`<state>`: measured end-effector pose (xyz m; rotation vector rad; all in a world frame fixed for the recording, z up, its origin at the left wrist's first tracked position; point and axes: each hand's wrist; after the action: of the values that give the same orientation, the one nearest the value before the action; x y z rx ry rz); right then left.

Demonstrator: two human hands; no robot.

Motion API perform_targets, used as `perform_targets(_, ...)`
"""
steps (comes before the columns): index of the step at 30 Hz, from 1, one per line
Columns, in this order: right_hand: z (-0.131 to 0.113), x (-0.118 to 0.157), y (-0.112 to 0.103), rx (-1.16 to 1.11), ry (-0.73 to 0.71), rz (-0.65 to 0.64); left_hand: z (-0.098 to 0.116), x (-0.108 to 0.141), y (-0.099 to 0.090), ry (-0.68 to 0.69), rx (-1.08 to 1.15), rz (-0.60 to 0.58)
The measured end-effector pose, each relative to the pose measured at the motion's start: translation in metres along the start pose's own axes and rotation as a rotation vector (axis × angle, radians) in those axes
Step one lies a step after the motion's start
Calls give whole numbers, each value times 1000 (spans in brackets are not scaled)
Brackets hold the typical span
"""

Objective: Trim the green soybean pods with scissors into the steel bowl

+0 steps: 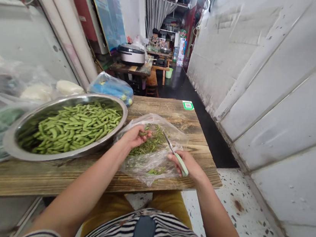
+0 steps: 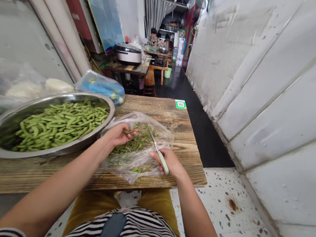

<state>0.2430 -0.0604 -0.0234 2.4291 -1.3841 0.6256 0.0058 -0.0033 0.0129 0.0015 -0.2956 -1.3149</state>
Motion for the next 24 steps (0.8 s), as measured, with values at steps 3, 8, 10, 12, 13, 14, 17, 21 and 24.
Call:
perform_targets(3,0,3,-3,15,31,-2,-1,-8,-3,42,-198,28)
perform_targets(8,2,4,-4,35,5,-16,-6,-12,-5,188,-705,-95)
perform_targets(10,4,2,-4,46,-7,-18,-9,-15,-6,205,-804,-119)
perform_targets(12,7,0,-4,49,-13,-21,-11,-19,-6,265,-937,-140)
perform_targets(13,8,-1,-4,52,-16,-20,-12,-21,-6,304,-997,-154)
perform_targets(14,9,-1,-3,60,-17,-18,-13,-23,-6,339,-1040,-171)
perform_targets(17,10,-2,-2,75,-14,-12,-14,-27,-4,373,-1053,-208)
perform_targets(21,8,1,-2,97,-13,22,-14,-20,-4,302,-779,-242)
perform_targets(24,6,2,-3,240,-59,89,-13,-9,-6,186,-385,-367)
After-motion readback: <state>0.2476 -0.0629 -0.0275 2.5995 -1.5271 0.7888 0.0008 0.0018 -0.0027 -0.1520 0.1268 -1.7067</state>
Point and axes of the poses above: each hand's wrist, its own x-axis away from the middle knuckle, its own y-axis out of the palm, z = x × y, and after that the axes turned 15 degrees about y, right-handed
